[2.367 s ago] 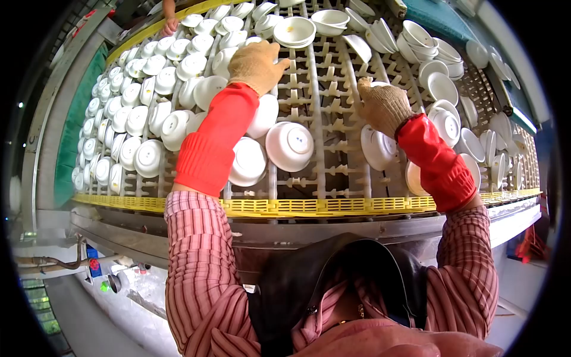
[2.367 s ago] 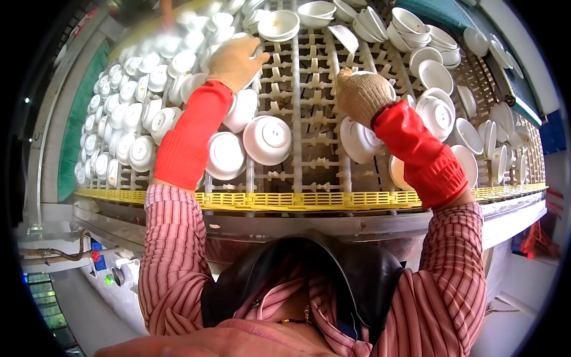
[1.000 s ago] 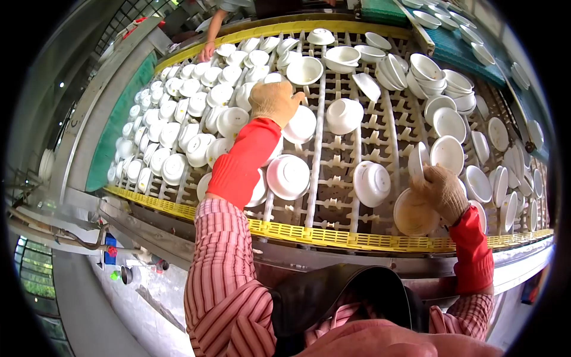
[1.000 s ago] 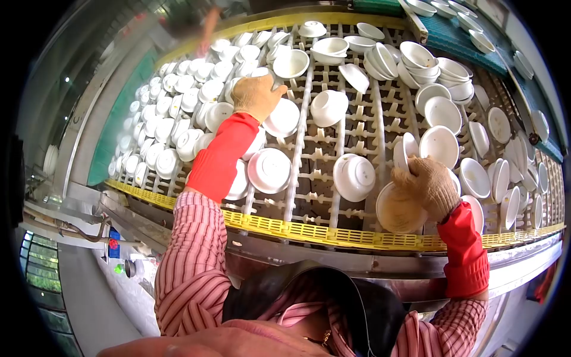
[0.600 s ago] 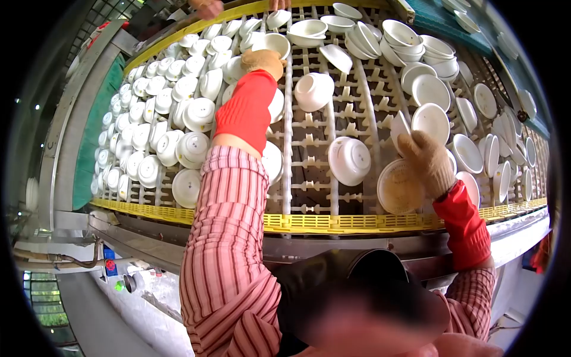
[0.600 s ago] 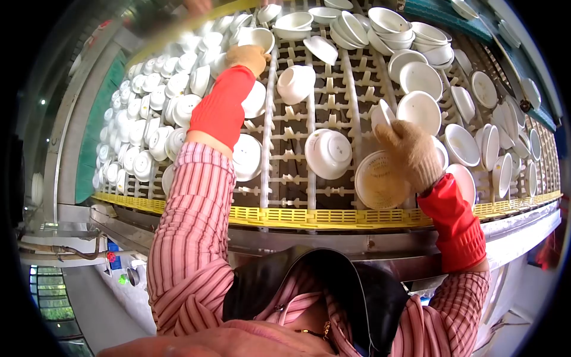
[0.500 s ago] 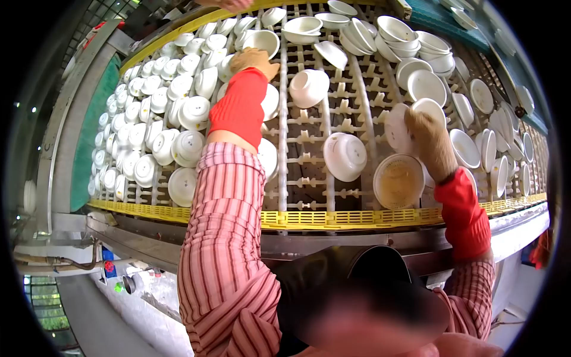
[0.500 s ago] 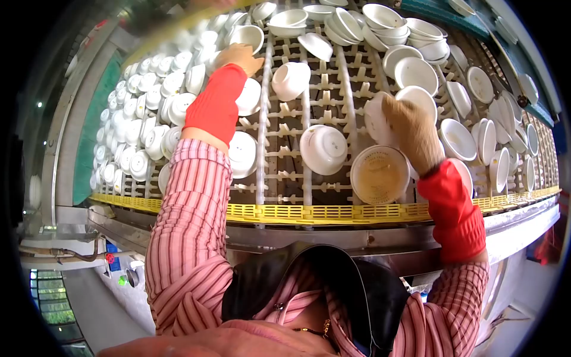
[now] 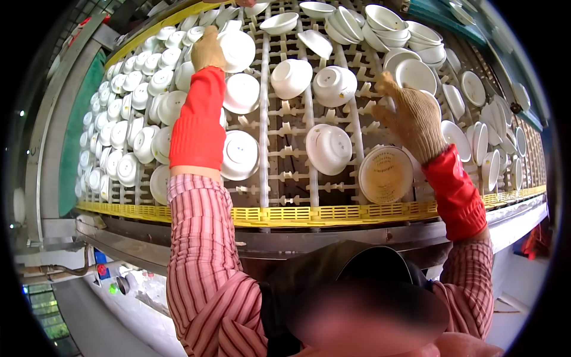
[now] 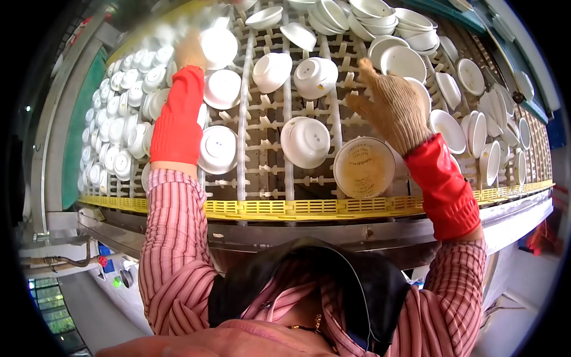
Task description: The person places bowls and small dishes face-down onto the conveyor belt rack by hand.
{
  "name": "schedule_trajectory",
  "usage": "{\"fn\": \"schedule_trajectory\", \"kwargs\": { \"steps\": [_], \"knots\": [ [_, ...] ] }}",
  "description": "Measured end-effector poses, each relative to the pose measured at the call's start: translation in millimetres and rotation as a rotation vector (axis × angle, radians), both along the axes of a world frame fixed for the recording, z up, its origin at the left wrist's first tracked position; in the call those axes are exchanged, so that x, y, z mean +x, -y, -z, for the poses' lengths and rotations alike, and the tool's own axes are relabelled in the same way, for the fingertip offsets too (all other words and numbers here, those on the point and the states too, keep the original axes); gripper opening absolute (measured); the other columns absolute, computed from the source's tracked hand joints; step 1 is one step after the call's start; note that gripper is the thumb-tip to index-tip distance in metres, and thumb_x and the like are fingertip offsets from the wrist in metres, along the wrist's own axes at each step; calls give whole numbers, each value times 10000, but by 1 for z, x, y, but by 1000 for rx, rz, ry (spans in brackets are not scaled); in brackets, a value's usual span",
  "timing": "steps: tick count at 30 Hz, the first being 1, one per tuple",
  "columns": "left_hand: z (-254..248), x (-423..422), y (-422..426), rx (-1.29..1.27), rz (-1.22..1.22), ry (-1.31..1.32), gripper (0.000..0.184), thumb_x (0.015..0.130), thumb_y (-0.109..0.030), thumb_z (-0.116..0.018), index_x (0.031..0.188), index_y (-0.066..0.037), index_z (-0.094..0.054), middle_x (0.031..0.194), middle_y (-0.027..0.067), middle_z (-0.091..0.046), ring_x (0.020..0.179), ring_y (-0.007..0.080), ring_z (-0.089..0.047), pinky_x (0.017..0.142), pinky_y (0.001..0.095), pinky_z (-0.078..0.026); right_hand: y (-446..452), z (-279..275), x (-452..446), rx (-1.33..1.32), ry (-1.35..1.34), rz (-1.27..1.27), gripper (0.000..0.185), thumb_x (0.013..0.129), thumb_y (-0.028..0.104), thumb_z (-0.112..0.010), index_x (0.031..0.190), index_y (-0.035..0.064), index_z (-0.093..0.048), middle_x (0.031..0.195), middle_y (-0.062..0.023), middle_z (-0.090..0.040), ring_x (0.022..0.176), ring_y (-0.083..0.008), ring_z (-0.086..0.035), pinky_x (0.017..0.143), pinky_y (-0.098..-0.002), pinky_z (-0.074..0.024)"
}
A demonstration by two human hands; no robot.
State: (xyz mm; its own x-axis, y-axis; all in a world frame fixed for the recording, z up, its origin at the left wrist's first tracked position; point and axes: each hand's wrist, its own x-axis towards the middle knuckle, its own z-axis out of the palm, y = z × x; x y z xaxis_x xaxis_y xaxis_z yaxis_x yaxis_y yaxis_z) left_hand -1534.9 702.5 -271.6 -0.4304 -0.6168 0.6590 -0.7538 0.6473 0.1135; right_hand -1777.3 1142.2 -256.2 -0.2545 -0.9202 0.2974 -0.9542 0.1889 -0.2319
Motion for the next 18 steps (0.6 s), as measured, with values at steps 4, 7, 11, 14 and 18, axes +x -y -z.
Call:
{"fn": "schedule_trajectory", "kwargs": {
  "steps": [4,7,11,14,18],
  "knots": [
    [-8,-9,-22,145,-132,266,388,1078,-382,-524,1267,-122,-742,1230,232,-782,1128,462,-748,939,565,-579,-14,8,-10,41,-243,20,780,842,288,-880,1478,-27,-556,1245,-233,-758,1160,-405,-728,1111,-516,-543],
    [-10,-11,-32,213,-243,456,558,1072,-522,-485,1302,-122,-800,1287,216,-775,1160,429,-746,983,564,-562,-19,12,-20,21,-228,102,771,819,279,-894,1460,2,-568,1271,-234,-746,1213,-425,-702,1056,-499,-575],
    [-27,-9,-68,325,-176,582,575,1082,-541,-509,1258,-77,-801,1230,220,-788,1171,414,-741,996,517,-569,-21,1,-21,246,-29,230,924,849,392,-884,1590,45,-454,1293,-285,-725,1179,-450,-729,986,-505,-611],
    [-37,-4,-162,398,334,410,529,1021,-450,-721,1328,-21,-747,1211,224,-784,1164,405,-734,1021,476,-566,-15,11,-43,288,-43,235,1037,841,507,-868,1647,57,-394,1315,-320,-716,1145,-463,-749,974,-519,-613],
    [-27,4,-267,260,1113,478,514,768,-105,-879,1242,8,-718,1271,226,-687,1239,408,-660,1088,518,-550,-9,14,-58,314,-76,253,792,867,425,-826,1490,30,-539,1294,-331,-715,1119,-449,-759,924,-529,-616]
  ]
}}
